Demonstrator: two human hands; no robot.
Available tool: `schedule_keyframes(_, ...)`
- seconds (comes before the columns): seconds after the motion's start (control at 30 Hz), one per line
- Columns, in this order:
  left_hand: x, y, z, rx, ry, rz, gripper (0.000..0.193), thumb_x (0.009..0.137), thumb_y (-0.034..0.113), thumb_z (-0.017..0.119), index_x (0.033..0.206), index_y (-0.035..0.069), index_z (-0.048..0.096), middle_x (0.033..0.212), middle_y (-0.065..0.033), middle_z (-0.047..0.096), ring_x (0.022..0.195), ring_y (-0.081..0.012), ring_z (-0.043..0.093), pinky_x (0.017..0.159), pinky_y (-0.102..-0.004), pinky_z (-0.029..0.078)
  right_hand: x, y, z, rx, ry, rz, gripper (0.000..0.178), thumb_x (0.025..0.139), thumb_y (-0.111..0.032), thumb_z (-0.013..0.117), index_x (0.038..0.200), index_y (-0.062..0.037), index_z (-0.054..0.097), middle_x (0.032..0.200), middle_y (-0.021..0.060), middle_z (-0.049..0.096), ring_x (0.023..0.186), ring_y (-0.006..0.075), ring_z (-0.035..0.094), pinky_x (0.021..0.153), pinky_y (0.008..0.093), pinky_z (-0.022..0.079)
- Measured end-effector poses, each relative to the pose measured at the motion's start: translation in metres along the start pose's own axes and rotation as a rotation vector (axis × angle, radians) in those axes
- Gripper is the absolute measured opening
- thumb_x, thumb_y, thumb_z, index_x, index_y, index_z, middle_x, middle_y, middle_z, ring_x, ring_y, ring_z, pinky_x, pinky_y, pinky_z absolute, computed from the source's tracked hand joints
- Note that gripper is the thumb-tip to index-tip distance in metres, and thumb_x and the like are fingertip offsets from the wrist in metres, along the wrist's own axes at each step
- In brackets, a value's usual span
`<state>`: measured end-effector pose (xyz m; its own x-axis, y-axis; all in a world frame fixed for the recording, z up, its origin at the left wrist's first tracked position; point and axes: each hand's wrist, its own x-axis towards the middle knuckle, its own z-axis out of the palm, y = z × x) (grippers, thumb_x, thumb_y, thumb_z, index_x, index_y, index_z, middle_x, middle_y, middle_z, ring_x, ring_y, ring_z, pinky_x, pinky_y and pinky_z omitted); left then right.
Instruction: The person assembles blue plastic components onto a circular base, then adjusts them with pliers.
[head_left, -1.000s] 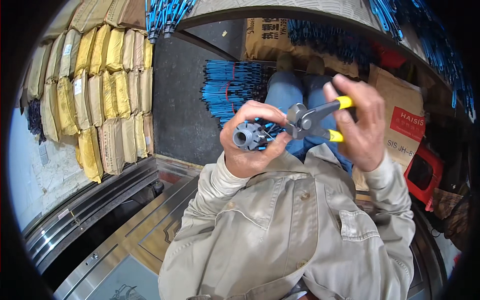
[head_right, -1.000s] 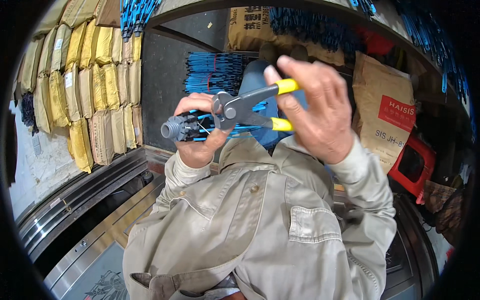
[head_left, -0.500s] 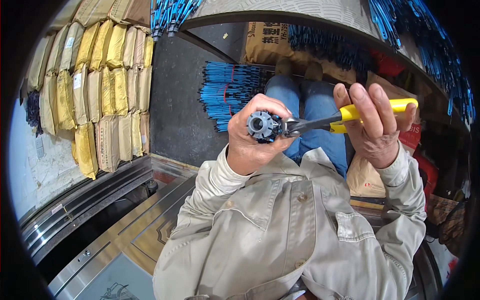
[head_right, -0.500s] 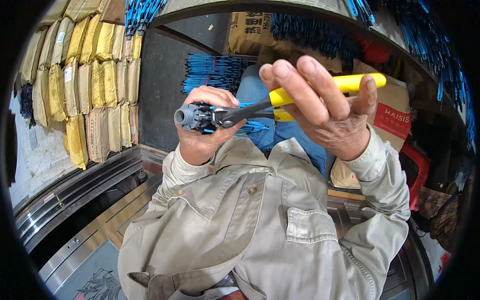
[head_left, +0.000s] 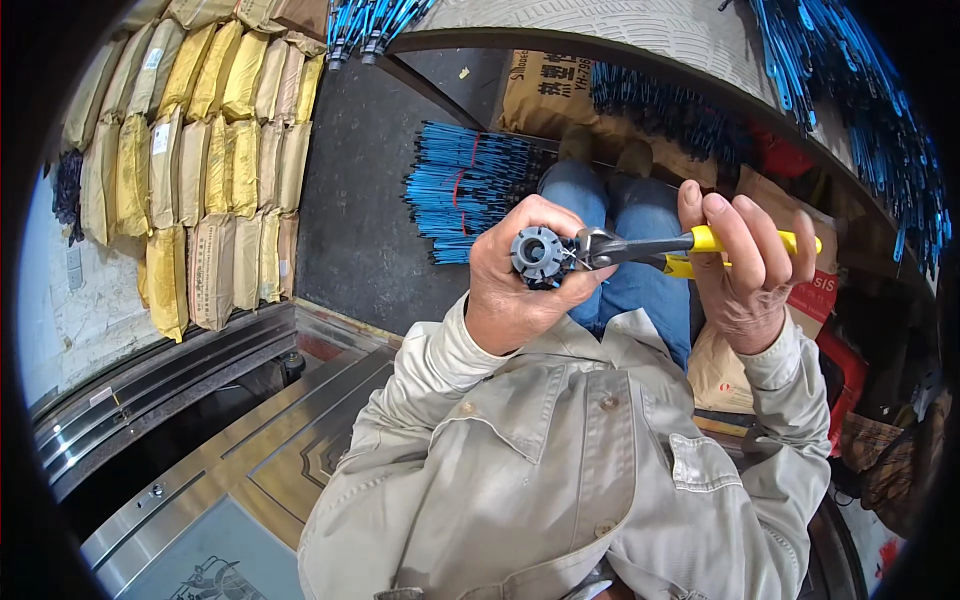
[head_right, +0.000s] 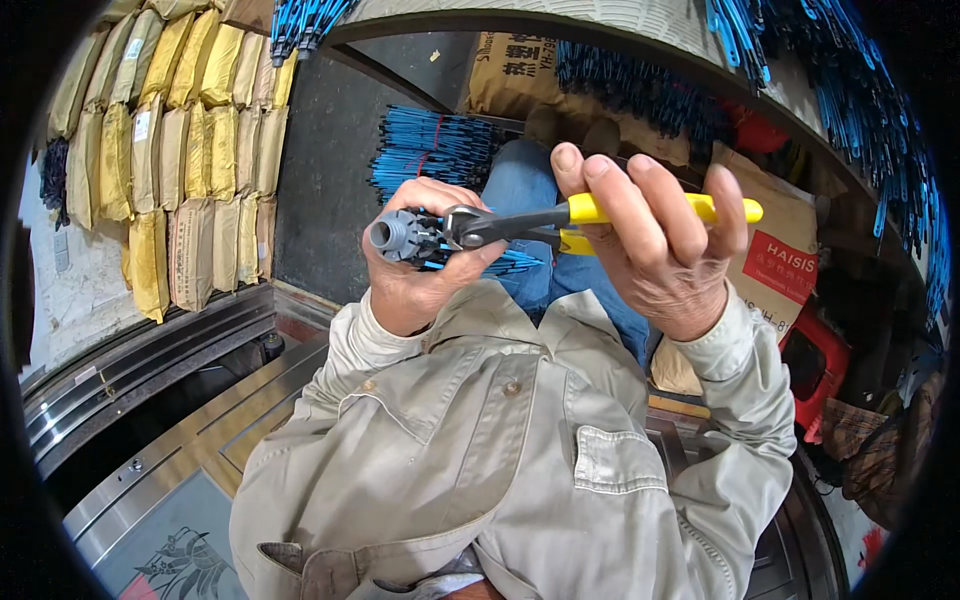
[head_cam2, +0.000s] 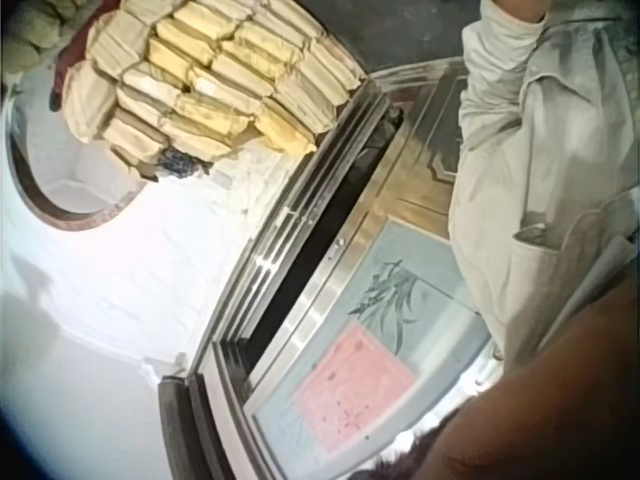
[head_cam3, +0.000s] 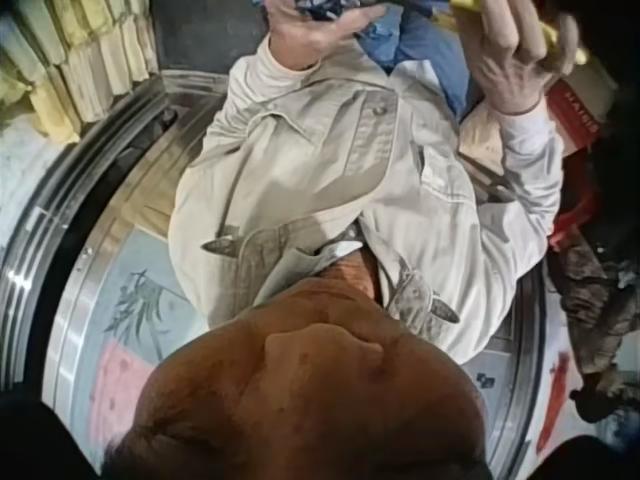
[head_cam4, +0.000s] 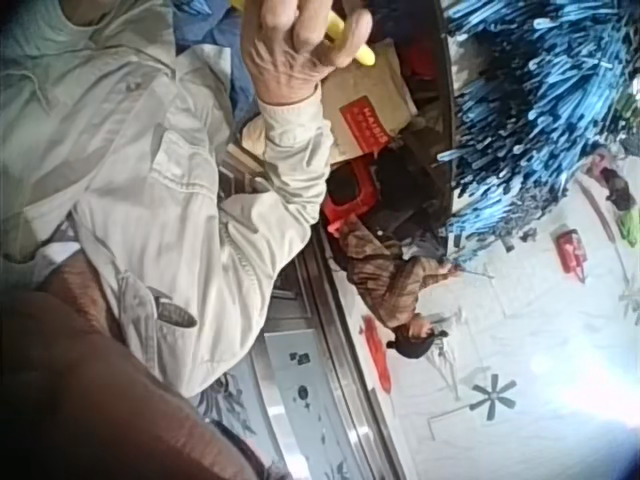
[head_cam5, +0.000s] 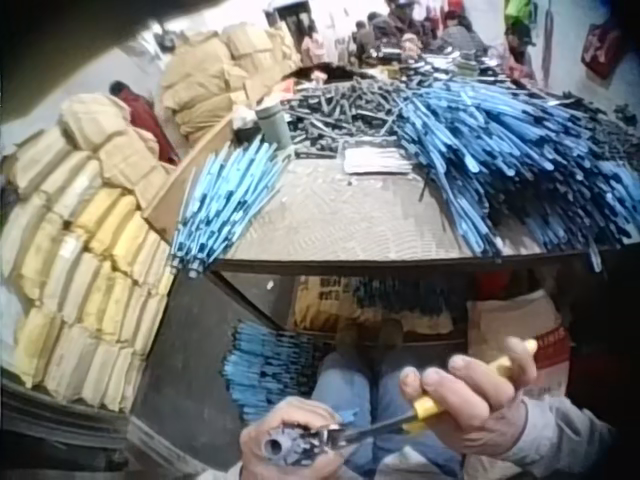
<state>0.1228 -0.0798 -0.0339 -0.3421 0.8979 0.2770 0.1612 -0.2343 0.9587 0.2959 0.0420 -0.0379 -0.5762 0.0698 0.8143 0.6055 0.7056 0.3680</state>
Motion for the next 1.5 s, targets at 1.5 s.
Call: schedule_keyframes(1.5,0.026,-0.001,-0.019,-0.121,-0.477,0.003,0.055,0.052,0.028,0.087,0.098,0.005,0.067,0.083,-0.0049,0.064,0.068,-0.015,0.054,0.063,-0.0273,0.042,0.037,0.076,-0.063,1.312,-1.174,0.125,0.059,0.078,-0.019,0.068,0.128,0.0013,0.042,0.107,0.0235,0.058,0.075,0.0258,0.063,0.063,0.0341,0.053)
